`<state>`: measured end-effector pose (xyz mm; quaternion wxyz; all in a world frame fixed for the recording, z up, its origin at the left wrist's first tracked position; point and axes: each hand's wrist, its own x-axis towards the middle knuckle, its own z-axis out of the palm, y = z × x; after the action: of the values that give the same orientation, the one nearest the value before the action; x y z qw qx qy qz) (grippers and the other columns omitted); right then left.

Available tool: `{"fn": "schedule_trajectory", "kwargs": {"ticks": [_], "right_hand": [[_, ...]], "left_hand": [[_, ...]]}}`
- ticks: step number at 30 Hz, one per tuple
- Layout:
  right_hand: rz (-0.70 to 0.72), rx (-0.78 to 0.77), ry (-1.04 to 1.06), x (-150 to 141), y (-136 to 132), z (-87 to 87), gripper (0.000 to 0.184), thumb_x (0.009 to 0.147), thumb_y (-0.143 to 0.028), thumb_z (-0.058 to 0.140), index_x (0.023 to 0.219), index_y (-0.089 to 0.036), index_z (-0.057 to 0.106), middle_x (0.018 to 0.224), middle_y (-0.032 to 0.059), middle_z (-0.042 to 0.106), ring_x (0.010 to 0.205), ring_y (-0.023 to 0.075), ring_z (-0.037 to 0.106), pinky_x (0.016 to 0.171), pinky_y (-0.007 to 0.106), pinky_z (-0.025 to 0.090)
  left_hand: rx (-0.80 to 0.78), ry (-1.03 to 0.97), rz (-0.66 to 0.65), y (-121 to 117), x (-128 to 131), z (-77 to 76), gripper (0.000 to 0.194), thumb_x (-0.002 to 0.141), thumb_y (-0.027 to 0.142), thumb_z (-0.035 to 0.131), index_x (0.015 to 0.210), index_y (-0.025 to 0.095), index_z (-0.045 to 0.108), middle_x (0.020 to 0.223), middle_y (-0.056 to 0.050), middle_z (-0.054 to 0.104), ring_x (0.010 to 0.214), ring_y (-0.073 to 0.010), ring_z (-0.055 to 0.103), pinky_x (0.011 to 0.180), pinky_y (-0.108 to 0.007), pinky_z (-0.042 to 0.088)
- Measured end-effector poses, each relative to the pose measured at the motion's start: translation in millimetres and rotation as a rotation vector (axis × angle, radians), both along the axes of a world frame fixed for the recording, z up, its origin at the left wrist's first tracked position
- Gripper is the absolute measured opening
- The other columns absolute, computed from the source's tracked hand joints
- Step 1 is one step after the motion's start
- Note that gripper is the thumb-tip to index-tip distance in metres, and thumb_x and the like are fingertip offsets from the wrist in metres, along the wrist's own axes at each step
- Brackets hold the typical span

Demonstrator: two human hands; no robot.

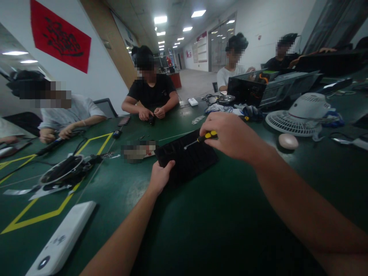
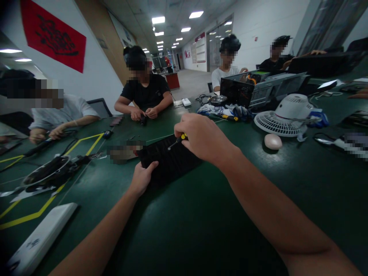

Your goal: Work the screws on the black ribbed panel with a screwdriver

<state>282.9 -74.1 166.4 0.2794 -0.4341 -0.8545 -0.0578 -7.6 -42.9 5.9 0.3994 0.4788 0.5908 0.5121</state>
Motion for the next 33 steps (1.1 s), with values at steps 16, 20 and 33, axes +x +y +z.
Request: {"fn": "schedule_trajectory", "kwargs": {"ticks": [16, 20, 33], "right_hand": [[-0.011, 0.002, -0.058, -1, -2, -4.0, 0.015, 0.091, -0.014, 0.074, 0.098, -0.019, 0.085, 0.107, 0.0109, 0.077, 0.100, 0.0281, 0.070, 0.087, 0.040, 0.049], [-0.064, -0.012, -0.137, 3, -4, -1.2, 0.015, 0.095, -0.026, 0.073, 0.100, -0.024, 0.087, 0.105, 0.0101, 0.079, 0.095, 0.0284, 0.071, 0.084, 0.041, 0.050], [-0.195, -0.176, -0.185, 0, 3, -7.3, 0.018, 0.086, -0.032, 0.081, 0.103, -0.028, 0.087, 0.101, 0.0094, 0.081, 0.095, 0.0334, 0.072, 0.084, 0.046, 0.052]], "left_hand": [[0.031, -0.040, -0.055, -1, 6, 1.9, 0.043, 0.067, 0.050, 0.092, 0.093, 0.018, 0.080, 0.095, -0.010, 0.083, 0.093, -0.0335, 0.077, 0.089, -0.045, 0.060], [0.049, -0.069, -0.079, -1, 9, -0.1, 0.037, 0.068, 0.043, 0.091, 0.094, 0.018, 0.081, 0.096, -0.010, 0.083, 0.095, -0.0330, 0.077, 0.090, -0.044, 0.060], [0.070, -0.058, -0.086, 3, 14, -3.7, 0.024, 0.076, 0.035, 0.086, 0.091, 0.017, 0.079, 0.091, -0.010, 0.081, 0.091, -0.0323, 0.077, 0.093, -0.049, 0.062]]}}
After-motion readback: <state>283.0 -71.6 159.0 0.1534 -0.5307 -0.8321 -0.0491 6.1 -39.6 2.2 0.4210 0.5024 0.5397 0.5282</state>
